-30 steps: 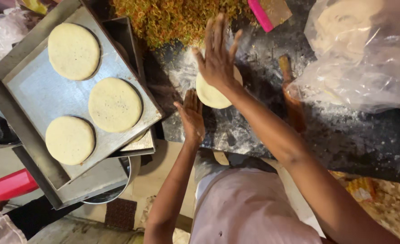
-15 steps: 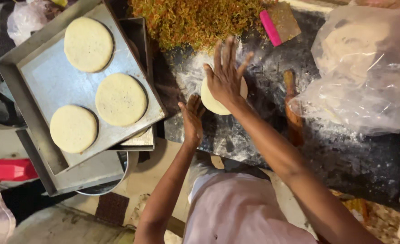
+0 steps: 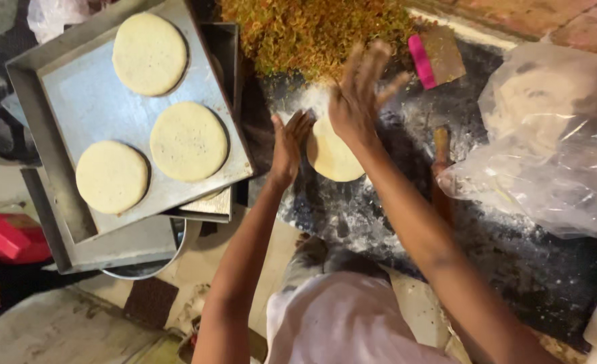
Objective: The person prepares stuffed flatbread by rolling out dough with a rolling pin, placing a vegetable filling in the center, folding the edges over the filling to seal it, and flattening the resulting stuffed ball.
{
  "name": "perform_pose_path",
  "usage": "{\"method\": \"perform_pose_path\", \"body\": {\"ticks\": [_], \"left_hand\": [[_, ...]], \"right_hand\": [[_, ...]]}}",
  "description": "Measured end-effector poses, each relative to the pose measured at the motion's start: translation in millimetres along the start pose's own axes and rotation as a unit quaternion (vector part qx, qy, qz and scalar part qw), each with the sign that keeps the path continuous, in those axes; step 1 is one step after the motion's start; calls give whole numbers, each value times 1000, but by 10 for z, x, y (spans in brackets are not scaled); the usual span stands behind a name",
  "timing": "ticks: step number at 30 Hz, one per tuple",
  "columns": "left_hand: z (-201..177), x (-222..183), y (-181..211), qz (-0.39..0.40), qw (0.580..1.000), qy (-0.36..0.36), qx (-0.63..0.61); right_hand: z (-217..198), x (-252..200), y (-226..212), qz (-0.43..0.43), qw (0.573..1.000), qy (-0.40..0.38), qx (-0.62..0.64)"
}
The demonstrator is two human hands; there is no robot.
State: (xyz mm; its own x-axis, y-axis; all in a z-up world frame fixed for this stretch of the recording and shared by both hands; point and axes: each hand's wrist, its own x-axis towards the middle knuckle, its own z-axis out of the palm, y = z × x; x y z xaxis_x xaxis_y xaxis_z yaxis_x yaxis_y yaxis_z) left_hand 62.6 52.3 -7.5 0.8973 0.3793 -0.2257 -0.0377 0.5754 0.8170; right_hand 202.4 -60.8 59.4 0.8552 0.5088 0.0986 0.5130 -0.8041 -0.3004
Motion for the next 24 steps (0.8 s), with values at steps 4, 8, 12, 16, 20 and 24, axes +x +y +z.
{"method": "perform_pose_path", "body": {"ticks": [4,8,12,16,20,24], "left_hand": [[38,-47,8,-64,997,-34,13],[-11,-315,-13,-104,992,-2,-78],[53,-532,-87,-60,985,18,-158],[81,-850,-197,-50,981,62,-177],[22,-839,-331,-37,987,42,-151],[48,-1206,-258,-45,989,16,139]], "right_hand": [[1,-611,20,0,996,-86,-24],[72,-697,-1,-37,999,26,-25],[199,-732,-203,-70,983,-167,-13],[402,-312,-176,-2,988,-154,-21],[548,49,-85,-23,993,113,-17],[260,-410,171,101,984,-4,-150]]}}
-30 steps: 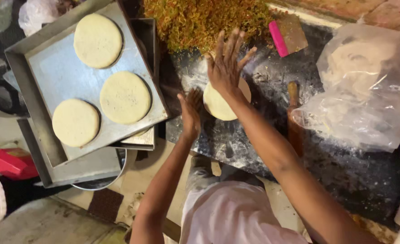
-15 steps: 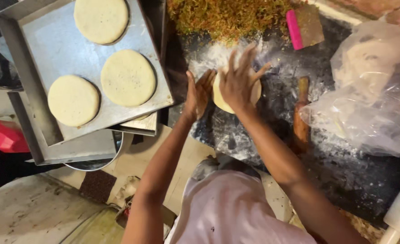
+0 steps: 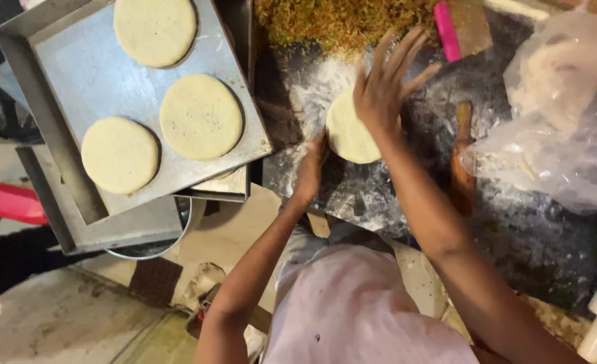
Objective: The person prepares stuffed flatbread by rolling out dough with a rolling pin, placing a vegetable filling in the center, folding the edges over the filling to seal it, and flattening the resulting stuffed ball.
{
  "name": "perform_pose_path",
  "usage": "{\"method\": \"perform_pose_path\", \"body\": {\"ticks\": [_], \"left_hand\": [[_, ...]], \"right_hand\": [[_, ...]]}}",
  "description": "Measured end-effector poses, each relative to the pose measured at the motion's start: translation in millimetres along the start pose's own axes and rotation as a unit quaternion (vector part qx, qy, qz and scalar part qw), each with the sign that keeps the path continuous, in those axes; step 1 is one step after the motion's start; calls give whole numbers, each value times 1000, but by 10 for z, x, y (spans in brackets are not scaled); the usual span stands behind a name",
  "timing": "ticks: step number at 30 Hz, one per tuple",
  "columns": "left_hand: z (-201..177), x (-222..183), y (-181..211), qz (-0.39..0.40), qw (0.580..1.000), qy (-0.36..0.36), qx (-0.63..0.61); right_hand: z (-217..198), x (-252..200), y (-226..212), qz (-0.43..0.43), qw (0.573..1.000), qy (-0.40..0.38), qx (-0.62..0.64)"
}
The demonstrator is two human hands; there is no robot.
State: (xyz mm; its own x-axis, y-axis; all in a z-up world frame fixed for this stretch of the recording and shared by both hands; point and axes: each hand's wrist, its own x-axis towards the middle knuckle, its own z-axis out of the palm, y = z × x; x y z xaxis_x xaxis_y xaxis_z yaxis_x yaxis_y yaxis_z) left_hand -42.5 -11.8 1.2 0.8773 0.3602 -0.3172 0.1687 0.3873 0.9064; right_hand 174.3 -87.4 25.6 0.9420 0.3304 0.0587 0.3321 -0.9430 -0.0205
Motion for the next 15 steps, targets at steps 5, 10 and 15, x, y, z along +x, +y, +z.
{"method": "perform_pose_path", "body": {"ticks": [5,10,15], "left_hand": [[-55,-131,435,204,817,-77,533],[-113,-70,543,209,703,-118,669],[-126,-44,543,180,688,-128,692]], "right_hand": [[-292,-121,7,-22,991,36,124],[-509,-462,-189,7,986,-139,90],[-242,-426,-375,18,982,-159,103]]}}
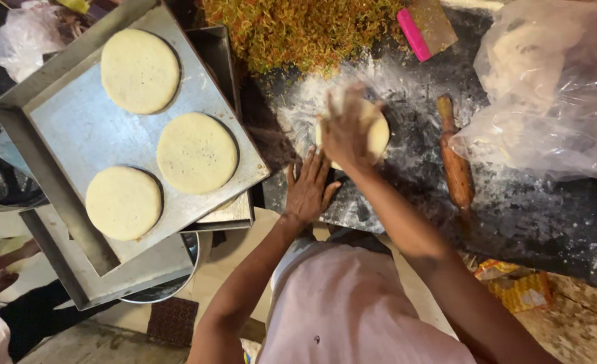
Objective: The person prepares stuffed flatbread by rolling out dough with a rolling pin, placing a vegetable filling in the center, folding the edges over the filling to seal it, and flattening the resulting stuffed ball.
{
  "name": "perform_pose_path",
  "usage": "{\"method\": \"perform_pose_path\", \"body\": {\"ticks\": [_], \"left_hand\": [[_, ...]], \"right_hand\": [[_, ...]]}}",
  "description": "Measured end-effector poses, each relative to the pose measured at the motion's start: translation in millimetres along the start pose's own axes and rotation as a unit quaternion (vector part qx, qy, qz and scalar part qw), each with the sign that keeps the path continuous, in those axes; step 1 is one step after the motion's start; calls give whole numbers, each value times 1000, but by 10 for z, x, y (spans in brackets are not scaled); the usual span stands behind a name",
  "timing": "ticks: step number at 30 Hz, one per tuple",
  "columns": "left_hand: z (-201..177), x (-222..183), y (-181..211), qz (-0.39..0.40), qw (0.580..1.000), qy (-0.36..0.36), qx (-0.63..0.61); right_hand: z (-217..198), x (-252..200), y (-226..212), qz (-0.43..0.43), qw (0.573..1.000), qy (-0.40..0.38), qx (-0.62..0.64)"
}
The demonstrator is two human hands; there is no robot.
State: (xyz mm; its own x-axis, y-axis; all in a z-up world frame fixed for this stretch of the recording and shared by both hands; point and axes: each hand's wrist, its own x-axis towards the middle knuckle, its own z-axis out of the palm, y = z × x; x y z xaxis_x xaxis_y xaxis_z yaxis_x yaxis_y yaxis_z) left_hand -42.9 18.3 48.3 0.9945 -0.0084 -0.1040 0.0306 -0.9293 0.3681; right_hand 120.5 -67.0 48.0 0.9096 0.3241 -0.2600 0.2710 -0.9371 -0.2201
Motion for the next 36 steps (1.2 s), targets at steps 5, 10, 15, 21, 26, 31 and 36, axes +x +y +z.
{"method": "perform_pose_path", "body": {"ticks": [5,10,15,21,26,31,36], "left_hand": [[14,4,19,7,1000,26,7],[92,-17,131,42,997,47,-35],[99,-20,223,18,998,58,-33],[186,-94,334,0,998,61,-32],[269,-154,486,-15,996,81,-24],[258,-92,537,-8,998,52,-32],[231,-113,541,-16,998,53,-27]], "right_hand": [[81,425,-34,-99,943,317,-36],[-211,766,-4,-43,999,28,-5],[56,349,527,-166,925,338,-46],[105,138,426,-130,961,244,-13],[154,163,154,-187,955,228,26],[-57,652,-257,-200,967,153,-38],[-276,607,128,-100,990,73,-68]]}}
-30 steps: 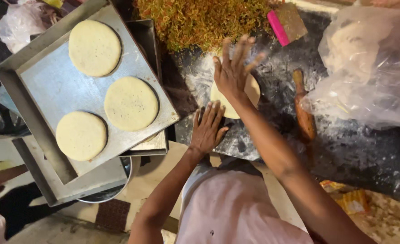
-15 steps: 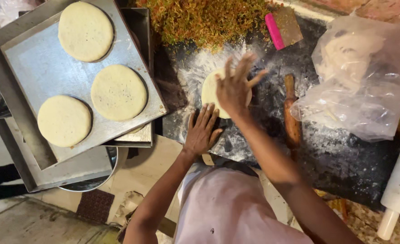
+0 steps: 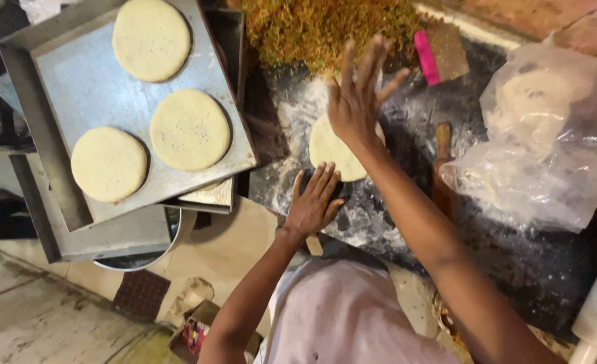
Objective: The person prepares stuffed flatbread by rolling out dough with a rolling pin, placing a vegetable filling in the center, folding the edges over the filling to seal it, and flattening the resulting stuffed ball.
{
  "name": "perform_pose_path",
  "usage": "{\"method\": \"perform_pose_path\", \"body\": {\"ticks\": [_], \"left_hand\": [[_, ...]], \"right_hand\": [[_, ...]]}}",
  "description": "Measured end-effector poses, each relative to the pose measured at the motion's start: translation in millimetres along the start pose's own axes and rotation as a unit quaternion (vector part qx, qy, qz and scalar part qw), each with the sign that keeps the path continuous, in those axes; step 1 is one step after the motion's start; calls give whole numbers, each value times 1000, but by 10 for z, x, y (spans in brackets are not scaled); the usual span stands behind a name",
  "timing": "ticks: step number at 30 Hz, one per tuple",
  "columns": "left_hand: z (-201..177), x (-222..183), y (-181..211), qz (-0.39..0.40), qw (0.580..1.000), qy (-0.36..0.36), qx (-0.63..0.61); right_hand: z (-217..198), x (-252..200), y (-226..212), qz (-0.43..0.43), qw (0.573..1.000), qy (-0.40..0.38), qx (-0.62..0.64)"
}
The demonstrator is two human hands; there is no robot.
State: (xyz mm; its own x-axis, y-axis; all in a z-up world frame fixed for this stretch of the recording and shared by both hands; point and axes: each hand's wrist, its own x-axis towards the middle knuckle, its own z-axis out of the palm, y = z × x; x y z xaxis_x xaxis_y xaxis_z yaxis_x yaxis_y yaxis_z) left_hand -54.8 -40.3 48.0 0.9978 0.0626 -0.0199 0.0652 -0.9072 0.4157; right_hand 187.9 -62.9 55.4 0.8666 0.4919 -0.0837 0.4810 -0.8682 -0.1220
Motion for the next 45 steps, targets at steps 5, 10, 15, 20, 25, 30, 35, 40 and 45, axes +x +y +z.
{"method": "perform_pose_path", "body": {"ticks": [5,10,15,20,25,30,35,40,45], "left_hand": [[18,-36,40,-19,1000,-1,0],[234,-158,-10,-123,931,182,-292],[466,223,-268,-240,562,290,-737],[494,357,-278,-199,450,263,-830],[406,374,-250,-203,480,242,-819],[327,296,-198,-205,496,191,-822],[316,269,-129,-229,494,190,-817],[330,199,-16,-312,521,199,-769],[295,202,-24,-335,513,192,-767]], "right_hand": [[236,-666,154,-94,991,62,78],[215,-812,-84,-112,992,31,57],[222,-577,-157,-113,978,124,120],[13,-22,-153,-82,992,-89,38],[-99,39,72,9,1000,-23,7],[98,-299,275,13,999,-13,44],[170,-760,84,-36,991,-130,14],[75,-611,-224,-42,992,-37,117],[68,-151,-268,-17,992,-96,77]]}}
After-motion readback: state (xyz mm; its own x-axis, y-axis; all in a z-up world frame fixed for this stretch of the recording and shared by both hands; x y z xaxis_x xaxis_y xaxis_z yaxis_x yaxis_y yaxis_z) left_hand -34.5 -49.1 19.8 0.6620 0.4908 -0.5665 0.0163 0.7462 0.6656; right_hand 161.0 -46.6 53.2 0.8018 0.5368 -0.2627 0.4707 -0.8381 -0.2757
